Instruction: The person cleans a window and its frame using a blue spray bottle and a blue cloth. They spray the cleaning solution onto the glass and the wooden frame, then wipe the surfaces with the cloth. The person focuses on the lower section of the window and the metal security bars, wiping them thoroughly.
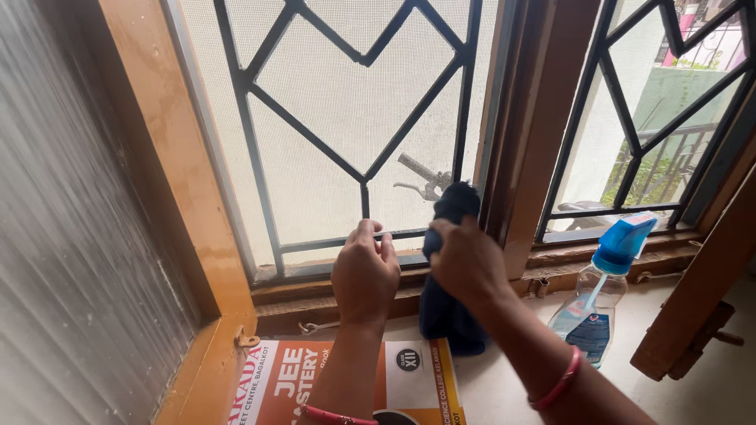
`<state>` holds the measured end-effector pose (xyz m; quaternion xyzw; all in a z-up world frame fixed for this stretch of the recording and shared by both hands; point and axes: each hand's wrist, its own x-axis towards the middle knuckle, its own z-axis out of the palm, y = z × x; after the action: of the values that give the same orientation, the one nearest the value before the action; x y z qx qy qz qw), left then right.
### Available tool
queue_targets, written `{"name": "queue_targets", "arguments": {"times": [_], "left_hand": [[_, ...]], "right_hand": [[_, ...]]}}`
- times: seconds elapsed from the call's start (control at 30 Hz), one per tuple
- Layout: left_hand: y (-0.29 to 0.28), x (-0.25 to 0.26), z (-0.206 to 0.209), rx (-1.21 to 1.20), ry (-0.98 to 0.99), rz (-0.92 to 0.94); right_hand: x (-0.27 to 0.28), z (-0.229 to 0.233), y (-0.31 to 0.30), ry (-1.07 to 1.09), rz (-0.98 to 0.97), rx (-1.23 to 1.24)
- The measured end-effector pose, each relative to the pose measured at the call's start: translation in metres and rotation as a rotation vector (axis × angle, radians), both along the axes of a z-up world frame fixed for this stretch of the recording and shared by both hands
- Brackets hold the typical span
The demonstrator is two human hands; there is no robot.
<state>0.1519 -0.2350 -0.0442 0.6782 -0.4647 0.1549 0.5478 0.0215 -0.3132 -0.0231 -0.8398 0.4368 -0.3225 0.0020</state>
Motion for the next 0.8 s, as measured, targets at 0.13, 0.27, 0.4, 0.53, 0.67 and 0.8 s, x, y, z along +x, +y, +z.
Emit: {"name": "queue_targets", "arguments": {"times": [0.13, 0.27, 0.4, 0.53, 0.67, 0.8], "left_hand": [[0.002, 0.008, 0.0, 0.032, 0.022, 0.072], [0.003, 0.016, -0.004, 0.021, 0.011, 0.135], [0.002, 0.018, -0.006, 0.012, 0.023, 0.098], [0.005, 0.012, -0.007, -0.007, -0.006, 0.099], [0.007, 0.014, -0.007, -0.002, 0.005, 0.082], [0.002, 0.011, -0.009, 0.007, -0.003, 0.045]], "right_hand": [[0.034, 0.002, 0.03, 0.05, 0.238, -0.032], [0.043, 0.0, 0.033, -0.037, 0.418, -0.065], [0.024, -0.001, 0.017, 0.084, 0.184, 0.047], [-0.006, 0.009, 0.011, 0.208, 0.007, 0.112], [-0.011, 0.025, 0.023, 0.287, -0.132, 0.33], [-0.023, 0.035, 0.02, -0.017, -0.093, 0.109]]}}
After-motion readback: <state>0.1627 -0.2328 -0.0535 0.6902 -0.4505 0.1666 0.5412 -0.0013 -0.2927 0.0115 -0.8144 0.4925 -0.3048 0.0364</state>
